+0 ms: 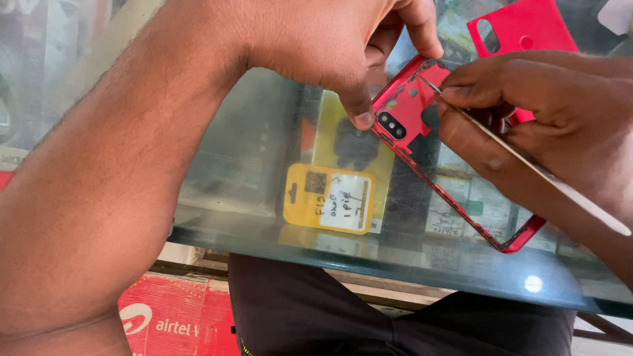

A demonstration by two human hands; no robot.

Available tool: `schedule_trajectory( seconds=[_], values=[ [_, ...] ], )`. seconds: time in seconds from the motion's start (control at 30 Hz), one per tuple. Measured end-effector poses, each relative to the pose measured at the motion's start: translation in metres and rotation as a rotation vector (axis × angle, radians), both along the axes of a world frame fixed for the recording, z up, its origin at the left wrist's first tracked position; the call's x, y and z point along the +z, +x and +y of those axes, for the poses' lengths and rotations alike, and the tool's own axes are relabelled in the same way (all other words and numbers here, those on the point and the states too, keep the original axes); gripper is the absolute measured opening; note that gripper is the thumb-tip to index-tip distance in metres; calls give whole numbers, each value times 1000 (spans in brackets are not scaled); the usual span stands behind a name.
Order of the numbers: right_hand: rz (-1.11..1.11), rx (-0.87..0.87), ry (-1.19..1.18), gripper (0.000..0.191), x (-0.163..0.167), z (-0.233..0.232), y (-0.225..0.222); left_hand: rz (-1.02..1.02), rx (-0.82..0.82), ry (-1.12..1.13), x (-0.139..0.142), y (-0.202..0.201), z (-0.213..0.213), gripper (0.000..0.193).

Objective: The person uses a metal pick to scrape adhesive residue from the inside of a red phone case, then brushes the interior with a small brush to remove debris. The case is held and rotated as needed while cleaning.

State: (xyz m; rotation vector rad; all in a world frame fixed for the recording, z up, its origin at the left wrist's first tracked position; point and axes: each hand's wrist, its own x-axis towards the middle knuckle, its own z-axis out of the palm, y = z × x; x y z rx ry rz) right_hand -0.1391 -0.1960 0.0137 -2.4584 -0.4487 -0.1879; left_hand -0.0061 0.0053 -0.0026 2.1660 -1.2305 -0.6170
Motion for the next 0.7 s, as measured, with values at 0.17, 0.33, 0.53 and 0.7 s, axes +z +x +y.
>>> schedule_trajectory(
  seconds=[0.17,0.33,0.53,0.7],
  values=[
    [-90,45,19,10,-6,-2,0,19,-14,-33,-1,1,2,75],
    [-165,86,-38,11,-9,-9,-1,-5,-12,-28,-3,3,2,77],
    [-12,-37,88,8,-9,-7,1,-34,-21,11,-2,4,-1,83],
    [-10,-21,36,9,-5,-3,2,19,14,42,3,0,0,78]
  ],
)
